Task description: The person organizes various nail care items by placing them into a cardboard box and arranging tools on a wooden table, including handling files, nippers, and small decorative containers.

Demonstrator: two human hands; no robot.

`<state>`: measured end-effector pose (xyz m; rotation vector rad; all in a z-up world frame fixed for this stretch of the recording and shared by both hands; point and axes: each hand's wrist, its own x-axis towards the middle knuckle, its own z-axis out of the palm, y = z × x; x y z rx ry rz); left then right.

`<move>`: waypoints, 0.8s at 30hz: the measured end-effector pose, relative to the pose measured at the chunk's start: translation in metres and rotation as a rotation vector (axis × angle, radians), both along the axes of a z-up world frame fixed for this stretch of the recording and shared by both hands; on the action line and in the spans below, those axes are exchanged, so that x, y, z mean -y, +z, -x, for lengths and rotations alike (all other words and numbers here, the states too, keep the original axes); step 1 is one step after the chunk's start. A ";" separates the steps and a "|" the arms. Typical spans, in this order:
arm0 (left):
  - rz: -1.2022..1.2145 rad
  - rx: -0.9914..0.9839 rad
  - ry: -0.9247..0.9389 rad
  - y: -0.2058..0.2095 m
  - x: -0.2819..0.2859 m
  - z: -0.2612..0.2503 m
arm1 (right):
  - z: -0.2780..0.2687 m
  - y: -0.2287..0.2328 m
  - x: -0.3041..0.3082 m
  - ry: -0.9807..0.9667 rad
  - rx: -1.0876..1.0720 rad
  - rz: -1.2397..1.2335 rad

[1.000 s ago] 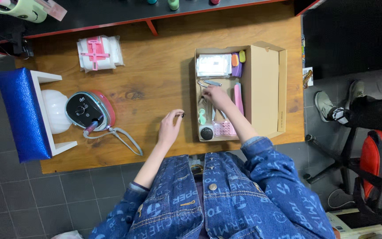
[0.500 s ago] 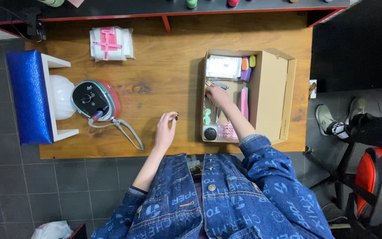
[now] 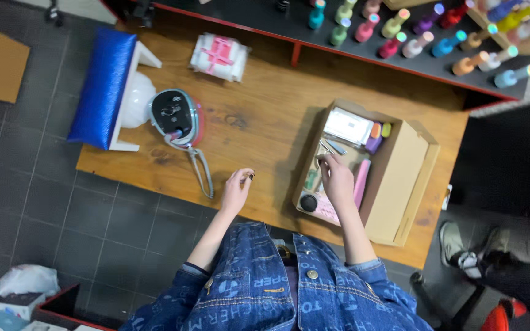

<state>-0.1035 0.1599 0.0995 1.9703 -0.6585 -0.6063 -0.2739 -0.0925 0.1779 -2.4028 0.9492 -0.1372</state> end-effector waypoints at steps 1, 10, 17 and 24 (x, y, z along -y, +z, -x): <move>0.005 0.005 0.020 0.001 -0.005 0.000 | -0.006 0.001 -0.003 0.020 0.005 0.005; 0.017 0.001 0.096 -0.043 -0.046 -0.030 | -0.107 0.013 -0.039 0.232 0.021 -0.007; 0.085 -0.217 0.027 -0.097 -0.060 -0.067 | -0.229 -0.039 -0.042 0.271 0.037 -0.014; 0.130 -0.131 -0.335 0.076 -0.038 -0.125 | -0.325 -0.103 -0.015 0.176 0.041 0.036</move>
